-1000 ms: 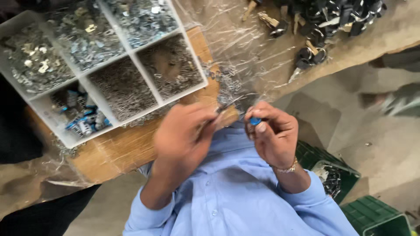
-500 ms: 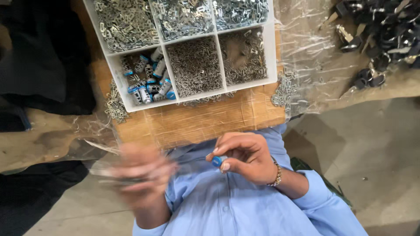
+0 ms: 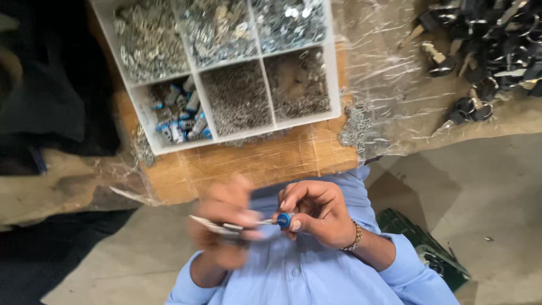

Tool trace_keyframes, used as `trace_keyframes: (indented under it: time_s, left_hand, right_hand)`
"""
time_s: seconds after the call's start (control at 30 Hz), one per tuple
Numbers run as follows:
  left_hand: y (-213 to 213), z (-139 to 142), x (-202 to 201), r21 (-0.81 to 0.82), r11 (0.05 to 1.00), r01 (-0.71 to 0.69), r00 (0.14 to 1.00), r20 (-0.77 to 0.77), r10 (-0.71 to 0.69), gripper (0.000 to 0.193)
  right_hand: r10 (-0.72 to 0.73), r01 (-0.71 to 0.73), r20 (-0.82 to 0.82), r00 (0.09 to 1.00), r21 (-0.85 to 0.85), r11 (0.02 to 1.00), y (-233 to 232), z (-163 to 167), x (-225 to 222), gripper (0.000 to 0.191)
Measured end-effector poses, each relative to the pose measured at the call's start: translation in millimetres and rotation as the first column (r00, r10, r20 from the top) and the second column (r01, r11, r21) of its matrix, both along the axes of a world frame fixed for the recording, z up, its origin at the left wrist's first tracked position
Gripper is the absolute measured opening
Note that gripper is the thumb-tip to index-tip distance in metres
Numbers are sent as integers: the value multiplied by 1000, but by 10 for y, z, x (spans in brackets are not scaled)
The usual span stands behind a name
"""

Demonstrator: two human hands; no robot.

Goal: The person assembles small cylindrical key components by inserting metal pins into a blue and silver housing. They repeatedly pick up pins from a compartmentalized tray and insert them into the cylinder, then place the assembled units into a separate compartment. The process is continuous and repetitive throughout the clip.

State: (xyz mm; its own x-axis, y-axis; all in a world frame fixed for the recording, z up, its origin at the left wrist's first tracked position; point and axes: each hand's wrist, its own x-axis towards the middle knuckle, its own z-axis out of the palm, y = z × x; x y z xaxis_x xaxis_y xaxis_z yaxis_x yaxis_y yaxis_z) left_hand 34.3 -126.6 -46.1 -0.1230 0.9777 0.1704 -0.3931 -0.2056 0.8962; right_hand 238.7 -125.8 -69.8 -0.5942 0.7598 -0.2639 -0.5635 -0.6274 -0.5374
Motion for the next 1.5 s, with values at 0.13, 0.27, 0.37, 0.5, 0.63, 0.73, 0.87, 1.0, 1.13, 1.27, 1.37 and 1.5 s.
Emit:
trace_keyframes:
  time_s: [0.13,0.27,0.37,0.5,0.63,0.73,0.87,1.0,1.13,1.27,1.37,1.5]
  left_hand:
    - [53,20,127,15,967,255,932,-269,-242,25]
    - [490,445,-21,59,709,703,623,-532,-573,47]
    - [989,1007,-314,339,583,738,674,-354,-648,37]
    - [1476,1208,-442,582,764,-281,779,-326,535,25]
    - [1299,1022,-672,394,913,-104,153,-901,406,12]
    - [1031,856,-860,129,988,-83,-137,-984,116,6]
    - [954,570,-877,95,993,-67,-103,-991,88,26]
    - [1015,354,-875,122,989,-82,-108,-988,113,22]
    - [1046,290,-907,73,992,-101,-48,-997,68,21]
    - [1080,422,-908,102,992,-80,12,-995,103,17]
    - [1088,629,-878,107,990,-94,117,-986,118,13]
    - [1070,881,-706,181,983,24,240,-956,170,27]
  right_hand:
    - [9,-6,104,995,-30,1000,36,28,130,23]
    - [-20,-33,155,988,337,941,108,222,333,25]
    - [-395,-121,508,765,716,687,261,382,431,49]
    - [-848,-244,507,158,852,464,650,317,324,63]
    - [-805,-437,593,40,735,519,913,179,217,78]
    - [-801,-436,591,98,749,499,982,148,101,79]
    - [-796,-286,521,307,849,445,1182,227,-129,70]
    - [-795,-42,339,503,929,369,1435,430,-188,58]
    - [-637,64,378,671,827,558,1319,637,-55,51]
    - [-496,36,442,747,719,695,1389,716,94,37]
    - [-315,4,439,841,578,816,1501,787,98,38]
    - [113,-219,316,942,322,921,1745,785,-41,41]
